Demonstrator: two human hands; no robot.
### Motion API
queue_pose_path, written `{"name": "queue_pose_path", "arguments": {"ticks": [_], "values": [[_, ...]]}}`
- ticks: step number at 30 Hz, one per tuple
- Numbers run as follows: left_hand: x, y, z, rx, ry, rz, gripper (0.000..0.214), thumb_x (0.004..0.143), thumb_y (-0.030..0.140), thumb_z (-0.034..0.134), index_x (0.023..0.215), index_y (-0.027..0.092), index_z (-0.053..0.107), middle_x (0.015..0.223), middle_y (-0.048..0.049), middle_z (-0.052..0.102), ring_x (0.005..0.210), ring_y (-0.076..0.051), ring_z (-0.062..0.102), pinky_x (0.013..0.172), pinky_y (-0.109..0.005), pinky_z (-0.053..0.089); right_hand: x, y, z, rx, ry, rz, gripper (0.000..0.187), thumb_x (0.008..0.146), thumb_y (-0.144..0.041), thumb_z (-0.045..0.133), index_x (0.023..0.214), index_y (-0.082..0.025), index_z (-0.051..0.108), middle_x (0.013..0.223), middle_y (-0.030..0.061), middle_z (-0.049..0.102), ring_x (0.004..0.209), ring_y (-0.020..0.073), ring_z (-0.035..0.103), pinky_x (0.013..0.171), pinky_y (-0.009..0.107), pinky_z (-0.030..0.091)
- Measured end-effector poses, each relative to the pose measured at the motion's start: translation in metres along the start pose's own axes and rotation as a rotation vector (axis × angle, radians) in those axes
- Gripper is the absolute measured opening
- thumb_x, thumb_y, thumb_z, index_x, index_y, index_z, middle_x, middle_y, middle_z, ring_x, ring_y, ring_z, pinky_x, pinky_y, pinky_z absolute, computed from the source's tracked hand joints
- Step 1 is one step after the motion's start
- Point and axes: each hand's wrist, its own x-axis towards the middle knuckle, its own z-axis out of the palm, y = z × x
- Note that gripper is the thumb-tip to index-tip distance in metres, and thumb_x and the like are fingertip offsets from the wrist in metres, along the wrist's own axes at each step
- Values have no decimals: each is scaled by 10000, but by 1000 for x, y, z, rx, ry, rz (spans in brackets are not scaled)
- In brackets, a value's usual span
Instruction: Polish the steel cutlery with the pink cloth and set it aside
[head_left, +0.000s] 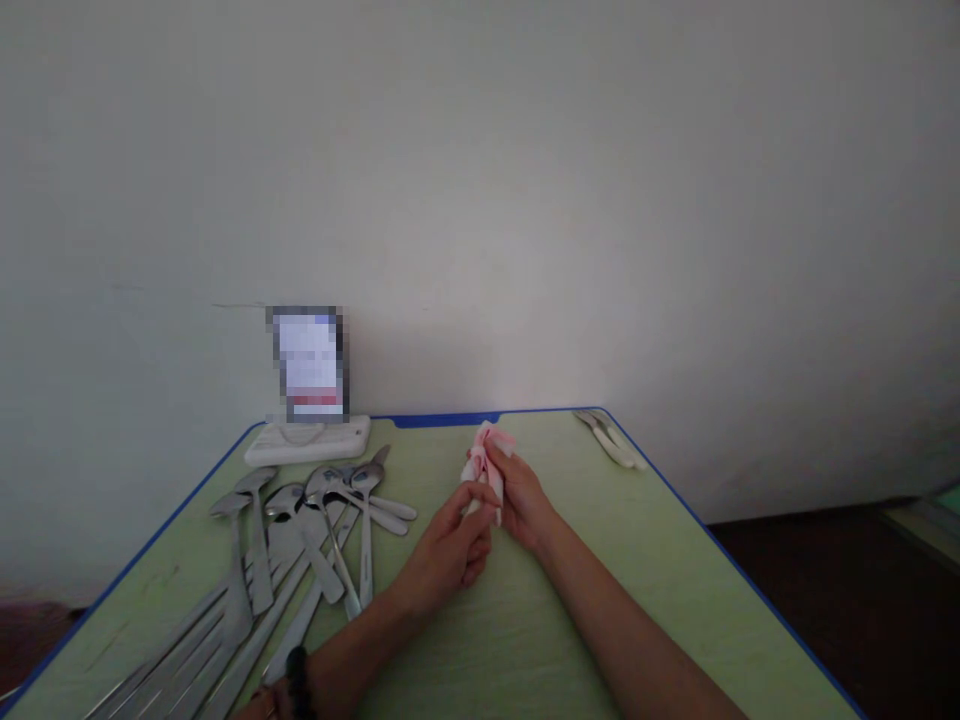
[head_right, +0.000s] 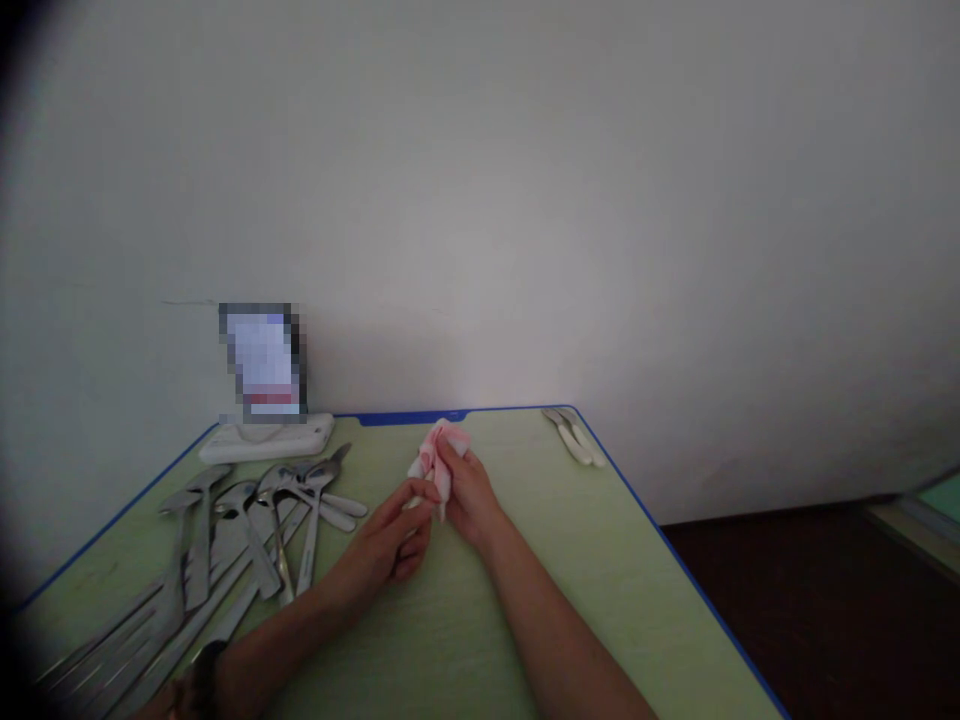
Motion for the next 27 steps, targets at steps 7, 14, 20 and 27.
{"name": "queue_pose_path", "arguments": {"ticks": [7,14,20,27], "values": [[0,-2,-1,-5,71,-8,233,794,442,455,906,243,411,458,127,244,331,-36,218,324,-137,154,2,1,-4,29,-74,51,125,677,-267,556,702,-150,594,525,-15,554,527,123,516,535,240,416],[-3,0,2,38,67,10,264,769,471,482,859,231,418,460,126,255,331,-31,240,330,-130,163,-1,1,-1,-47,7,-31,240,610,-297,724,733,-130,604,591,-9,605,481,68,476,474,193,342],[-2,-1,0,60,19,27,245,777,451,476,864,228,424,459,119,291,336,-35,259,339,-132,172,0,1,2,-40,22,-50,244,608,-328,727,684,-141,589,561,-24,582,469,62,468,470,194,341],[-2,0,2,21,-3,30,292,784,442,477,978,231,423,513,112,310,354,-24,211,341,-133,158,-3,0,6,69,63,-62,295,643,-432,684,752,-179,578,622,-10,617,552,104,551,534,220,414]]}}
